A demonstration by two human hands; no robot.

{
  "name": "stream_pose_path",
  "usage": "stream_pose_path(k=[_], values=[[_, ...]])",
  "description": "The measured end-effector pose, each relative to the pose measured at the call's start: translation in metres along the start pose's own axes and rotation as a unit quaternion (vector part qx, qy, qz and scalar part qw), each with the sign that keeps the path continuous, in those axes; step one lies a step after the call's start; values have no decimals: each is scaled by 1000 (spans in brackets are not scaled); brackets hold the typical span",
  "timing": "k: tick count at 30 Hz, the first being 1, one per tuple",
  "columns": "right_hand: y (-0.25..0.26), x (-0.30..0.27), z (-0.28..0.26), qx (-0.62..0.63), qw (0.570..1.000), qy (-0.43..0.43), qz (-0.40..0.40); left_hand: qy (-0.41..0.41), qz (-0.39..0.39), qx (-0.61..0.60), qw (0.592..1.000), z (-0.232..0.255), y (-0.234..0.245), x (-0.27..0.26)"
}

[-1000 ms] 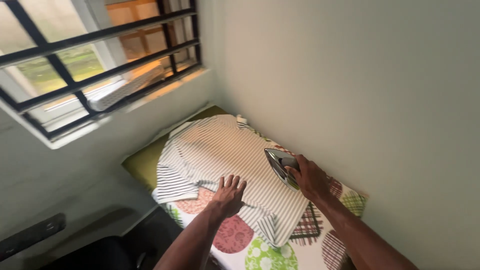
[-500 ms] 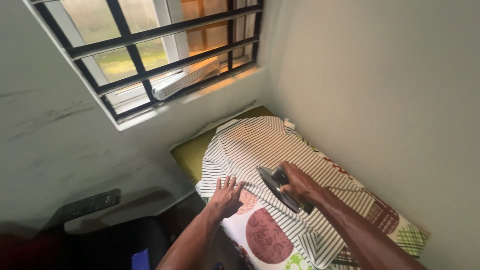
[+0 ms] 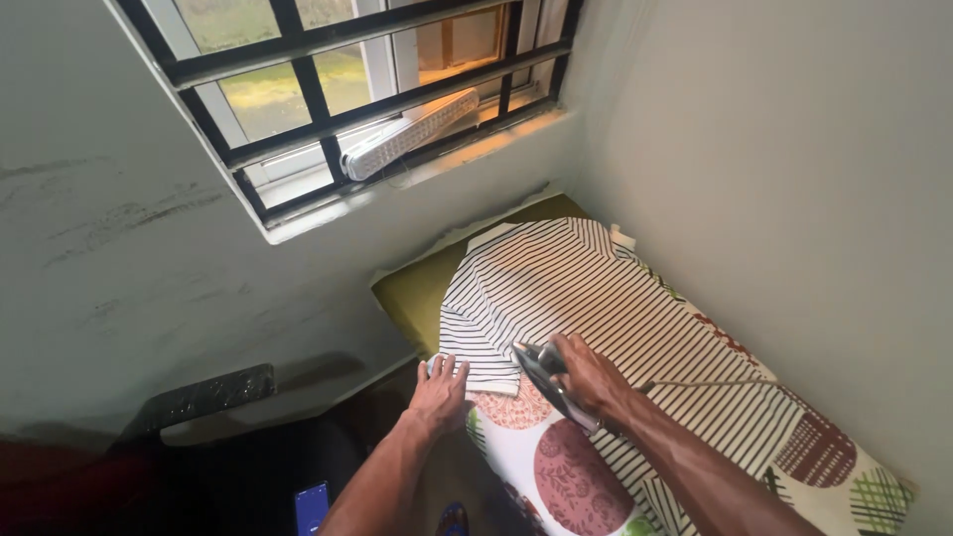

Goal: Ironing a striped shirt on an ironing board.

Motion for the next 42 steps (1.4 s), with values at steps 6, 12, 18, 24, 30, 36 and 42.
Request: stream_pose_path(k=[6,12,18,24,30,36,42], values=[[-44,26,-3,53,998,-22,-31,137,-32,-118,983,-30,-18,25],[-80,54,2,-33,998,-33,-51,257,-59,-305,915,-54,-39,59],[-108,71,28,-33,997,-50,-46,242,74,-254,933,-49,-16,50],[-105,64,22,-83,992,-83,-49,-199,151,-161,955,-29,-24,46],[-110,67,31,-98,992,-79,-21,-295,76,-103,947,-6,-43,41],[-113,64,56,-100,994,-46,10,-283,54,-128,949,-9,-45,47],[-110,63,68,-99,992,-51,-60,-283,86,-100,950,-4,-48,49]])
Point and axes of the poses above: each hand's wrist, its own x-axis towards the middle knuckle, its own y-axis out of the back of the hand, z = x × y, the point moved 1 cm from there along x, towards the middle knuckle, and after that the axes turned 14 degrees about y, right-handed, at the moved point
